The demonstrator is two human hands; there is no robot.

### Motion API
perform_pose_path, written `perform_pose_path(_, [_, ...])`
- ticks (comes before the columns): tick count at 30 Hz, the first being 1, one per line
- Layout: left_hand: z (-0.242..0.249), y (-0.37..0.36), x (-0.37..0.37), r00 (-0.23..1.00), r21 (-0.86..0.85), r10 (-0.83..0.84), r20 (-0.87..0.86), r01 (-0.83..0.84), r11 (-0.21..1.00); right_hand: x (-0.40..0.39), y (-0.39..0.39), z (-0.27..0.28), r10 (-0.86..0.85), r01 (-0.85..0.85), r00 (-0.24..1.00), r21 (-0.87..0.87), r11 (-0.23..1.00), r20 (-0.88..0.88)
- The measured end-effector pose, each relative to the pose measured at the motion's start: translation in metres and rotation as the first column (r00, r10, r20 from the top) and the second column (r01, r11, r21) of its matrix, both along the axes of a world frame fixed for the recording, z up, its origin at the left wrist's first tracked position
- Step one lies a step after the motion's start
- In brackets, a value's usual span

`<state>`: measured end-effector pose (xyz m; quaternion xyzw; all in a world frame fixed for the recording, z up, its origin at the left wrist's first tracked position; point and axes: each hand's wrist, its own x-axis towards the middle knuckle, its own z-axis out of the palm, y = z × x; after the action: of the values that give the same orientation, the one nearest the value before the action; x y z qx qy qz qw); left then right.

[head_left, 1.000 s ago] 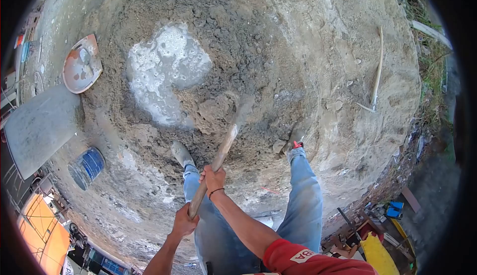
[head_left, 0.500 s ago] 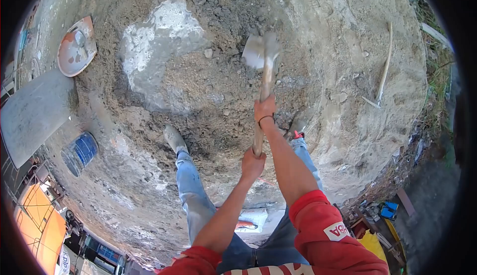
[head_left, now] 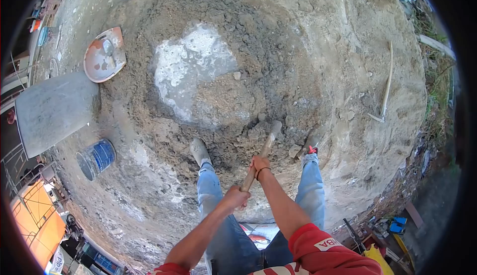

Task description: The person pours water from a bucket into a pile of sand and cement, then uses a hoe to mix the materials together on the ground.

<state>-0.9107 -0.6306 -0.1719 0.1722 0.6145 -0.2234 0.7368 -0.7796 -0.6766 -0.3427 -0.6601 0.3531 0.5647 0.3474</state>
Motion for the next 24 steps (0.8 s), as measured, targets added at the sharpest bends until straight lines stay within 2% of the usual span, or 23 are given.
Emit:
perform_pose_path(1, [0.012,0.018,-0.027,0.997,-0.009,-0.058,0.055,0.058,0.998,-0.022,0.013,0.016,0.007,-0.007,1.0,0.002,1.0,0.001])
perform_pose_path(3, [0.048,0.058,-0.076,0.986,0.011,-0.116,0.116,0.115,0.993,-0.065,0.042,0.046,-0.148,0.147,0.985,0.017,0.989,0.091])
perform_pose_path(5, [0.061,0.085,-0.124,0.965,0.027,-0.183,0.187,0.182,0.983,-0.098,0.079,0.083,-0.233,0.229,0.968,0.052,0.972,0.098])
perform_pose_path(7, [0.065,0.117,-0.158,0.93,0.043,-0.298,0.217,0.296,0.954,-0.128,0.112,0.107,-0.238,0.219,0.957,0.12,0.968,0.168])
perform_pose_path(9, [0.063,0.144,-0.168,0.846,0.208,-0.519,0.125,0.489,0.847,-0.143,0.129,0.102,-0.307,0.276,0.948,0.27,0.922,0.08])
perform_pose_path(10, [0.05,0.154,-0.18,0.76,0.418,-0.645,0.083,0.56,0.715,-0.148,0.139,0.1,-0.321,0.286,0.944,0.301,0.91,0.072])
perform_pose_path(11, [0.035,0.156,-0.185,0.667,0.607,-0.745,0.009,0.589,0.534,-0.145,0.148,0.097,-0.334,0.296,0.941,0.336,0.894,0.06])
perform_pose_path(12, [0.019,0.15,-0.178,0.653,0.611,-0.757,0.014,0.594,0.524,-0.132,0.154,0.09,-0.351,0.31,0.934,0.337,0.889,0.067])
perform_pose_path(14, [-0.008,0.136,-0.169,0.705,0.732,-0.696,-0.133,0.544,0.411,-0.112,0.158,0.081,-0.418,0.372,0.908,0.412,0.832,0.024])
perform_pose_path(15, [-0.018,0.129,-0.154,0.693,0.727,-0.708,-0.135,0.555,0.405,-0.097,0.158,0.08,-0.432,0.388,0.902,0.407,0.827,0.02])
perform_pose_path(17, [-0.048,0.098,-0.104,0.792,0.739,-0.597,-0.129,0.478,0.474,-0.047,0.143,0.074,-0.343,0.201,0.909,0.471,0.859,0.238])
perform_pose_path(18, [-0.074,0.076,-0.079,0.809,0.8,-0.58,-0.091,0.407,0.442,-0.016,0.134,0.068,-0.353,0.21,0.903,0.466,0.86,0.245])
perform_pose_path(19, [-0.098,0.053,-0.048,0.827,0.853,-0.561,-0.048,0.326,0.407,0.019,0.125,0.058,-0.246,0.055,0.864,0.404,0.913,0.439])
perform_pose_path(21, [-0.125,0.008,0.033,0.848,0.873,-0.522,0.085,0.189,0.45,0.088,0.098,0.037,0.019,-0.214,0.671,0.17,0.962,0.742])
perform_pose_path(22, [-0.131,-0.016,0.076,0.879,0.843,-0.46,0.122,0.153,0.516,0.124,0.084,0.024,0.177,-0.346,0.454,-0.01,0.938,0.874])
perform_pose_path(23, [-0.137,-0.041,0.114,0.907,0.808,-0.393,0.151,0.116,0.577,0.156,0.069,0.012,0.32,-0.431,0.199,-0.21,0.877,0.927])
perform_pose_path(24, [-0.146,-0.069,0.14,0.931,0.744,-0.31,0.195,0.065,0.665,0.181,0.05,-0.002,0.402,-0.47,0.249,-0.253,0.846,0.881])
